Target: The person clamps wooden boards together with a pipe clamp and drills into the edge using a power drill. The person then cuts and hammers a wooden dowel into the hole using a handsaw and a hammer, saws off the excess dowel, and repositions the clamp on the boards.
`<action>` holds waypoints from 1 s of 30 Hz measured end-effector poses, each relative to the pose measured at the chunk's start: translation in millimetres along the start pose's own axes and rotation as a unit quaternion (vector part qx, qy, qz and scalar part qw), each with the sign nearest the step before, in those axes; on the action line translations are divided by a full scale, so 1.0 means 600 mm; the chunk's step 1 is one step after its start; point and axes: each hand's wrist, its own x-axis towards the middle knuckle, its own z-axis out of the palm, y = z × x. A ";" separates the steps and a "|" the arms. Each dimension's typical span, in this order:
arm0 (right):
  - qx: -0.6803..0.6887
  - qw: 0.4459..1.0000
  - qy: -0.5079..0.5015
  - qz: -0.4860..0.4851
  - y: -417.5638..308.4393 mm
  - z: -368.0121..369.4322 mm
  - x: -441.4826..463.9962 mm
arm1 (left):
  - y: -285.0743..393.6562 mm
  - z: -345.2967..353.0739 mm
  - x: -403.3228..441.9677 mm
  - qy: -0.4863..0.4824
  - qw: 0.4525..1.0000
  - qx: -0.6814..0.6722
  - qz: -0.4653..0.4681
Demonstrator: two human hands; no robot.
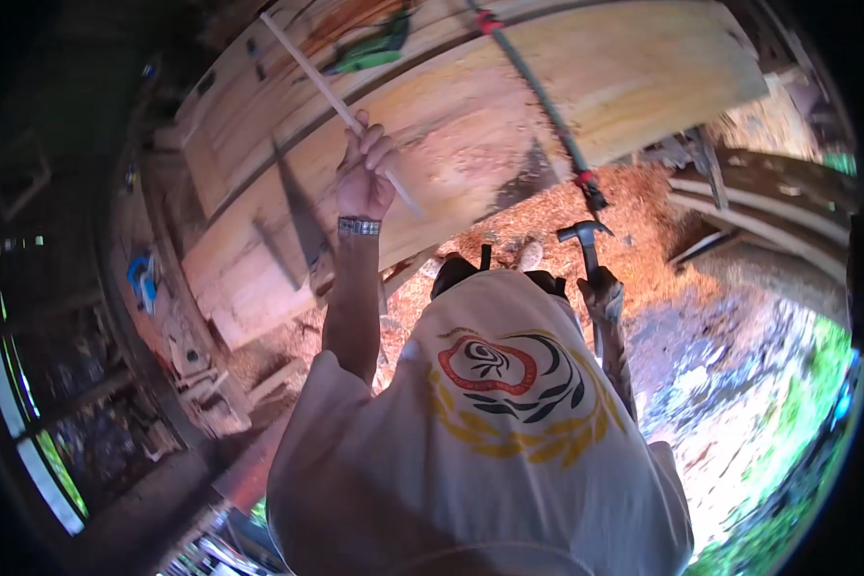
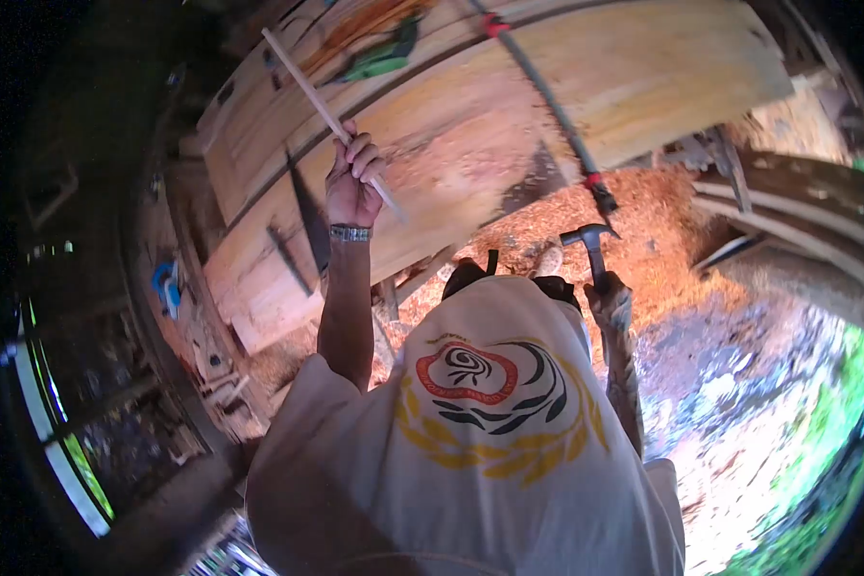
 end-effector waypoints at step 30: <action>0.106 0.861 0.314 0.386 0.035 0.021 -0.187 | -0.074 -0.145 0.261 -0.085 0.269 0.954 -0.104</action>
